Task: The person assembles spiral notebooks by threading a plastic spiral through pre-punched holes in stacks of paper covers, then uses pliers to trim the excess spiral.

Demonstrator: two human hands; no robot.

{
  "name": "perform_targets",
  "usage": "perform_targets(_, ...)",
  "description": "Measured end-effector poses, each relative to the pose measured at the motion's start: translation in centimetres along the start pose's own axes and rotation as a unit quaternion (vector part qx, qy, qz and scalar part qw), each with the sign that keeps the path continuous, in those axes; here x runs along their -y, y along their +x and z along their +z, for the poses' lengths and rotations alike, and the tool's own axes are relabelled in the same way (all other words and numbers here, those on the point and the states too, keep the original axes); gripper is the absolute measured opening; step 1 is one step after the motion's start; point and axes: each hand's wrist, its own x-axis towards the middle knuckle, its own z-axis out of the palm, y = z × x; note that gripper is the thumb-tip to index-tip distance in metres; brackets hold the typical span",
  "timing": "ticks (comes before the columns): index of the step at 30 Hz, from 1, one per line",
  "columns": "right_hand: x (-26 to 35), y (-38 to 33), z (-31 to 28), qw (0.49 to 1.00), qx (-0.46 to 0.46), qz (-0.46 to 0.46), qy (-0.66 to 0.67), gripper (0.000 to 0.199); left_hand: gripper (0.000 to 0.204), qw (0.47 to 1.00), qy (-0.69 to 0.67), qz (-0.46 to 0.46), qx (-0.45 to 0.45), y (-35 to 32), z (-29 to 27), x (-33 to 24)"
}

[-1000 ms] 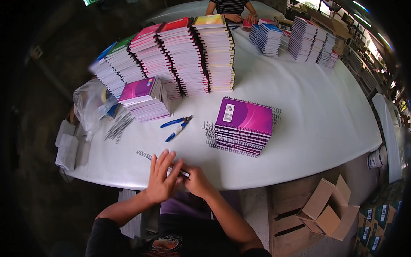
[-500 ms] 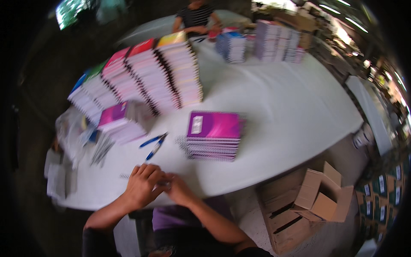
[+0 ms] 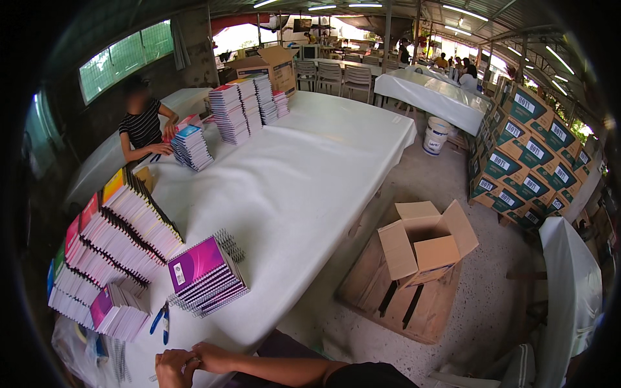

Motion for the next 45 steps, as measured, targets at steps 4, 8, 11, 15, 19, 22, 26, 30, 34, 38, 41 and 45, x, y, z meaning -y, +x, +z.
perform_targets(4, -0.2, 0.4, 0.6, 1.000, 0.007, 0.022, 0.007, 0.012, 0.007, 0.999, 0.022, 0.038, 0.002, -0.6, 0.3, 1.0)
perform_targets(8, 1.3, 0.8, -0.4, 0.997, 0.031, 0.039, 0.060, 0.013, 0.005, 0.998, 0.053, 0.024, -0.026, -0.5, 0.4, 0.2)
perform_targets(11, 0.6, 0.6, 0.0, 0.995, 0.026, 0.034, 0.092, 0.014, 0.006, 0.999, 0.007, 0.013, -0.041, -0.4, 0.5, 0.1)
perform_targets(15, -0.2, 0.3, 0.0, 0.997, 0.049, 0.027, 0.046, 0.014, 0.007, 1.000, -0.020, 0.023, -0.007, -0.6, 0.6, 0.7)
perform_targets(19, -0.1, 0.4, 0.6, 0.997, -0.031, -0.023, 0.067, 0.014, 0.011, 0.988, 0.099, 0.107, -0.052, -1.5, 1.8, 1.6)
perform_targets(22, 0.3, 0.4, 1.0, 0.995, -0.074, -0.029, 0.068, 0.015, 0.016, 0.985, 0.129, 0.062, -0.093, -2.6, 3.6, 2.6)
perform_targets(26, -0.8, 0.3, 0.4, 0.999, 0.032, -0.018, 0.006, 0.014, 0.016, 0.994, 0.099, 0.008, -0.055, -3.6, 4.4, 3.6)
perform_targets(30, -0.2, -0.1, -0.3, 0.996, 0.066, -0.011, -0.050, 0.022, 0.021, 0.988, 0.064, -0.027, -0.137, -2.6, 4.2, 2.4)
perform_targets(34, -1.3, -0.3, 0.2, 0.992, 0.079, -0.065, -0.080, 0.031, 0.021, 0.991, 0.034, -0.070, -0.113, -2.3, 3.3, 1.6)
perform_targets(38, 2.6, -1.0, -1.5, 0.971, -0.013, 0.032, 0.238, 0.039, 0.026, 0.992, 0.019, -0.058, -0.113, -1.0, 1.5, 1.3)
perform_targets(41, 5.7, -2.2, -5.2, 0.973, -0.133, 0.005, 0.189, 0.034, 0.032, 0.992, 0.003, -0.072, -0.101, 0.0, -1.7, 0.8)
perform_targets(45, 8.0, -2.6, -12.1, 0.959, -0.246, -0.074, 0.120, 0.025, 0.037, 0.993, -0.063, -0.057, -0.086, 1.6, -4.5, 0.4)
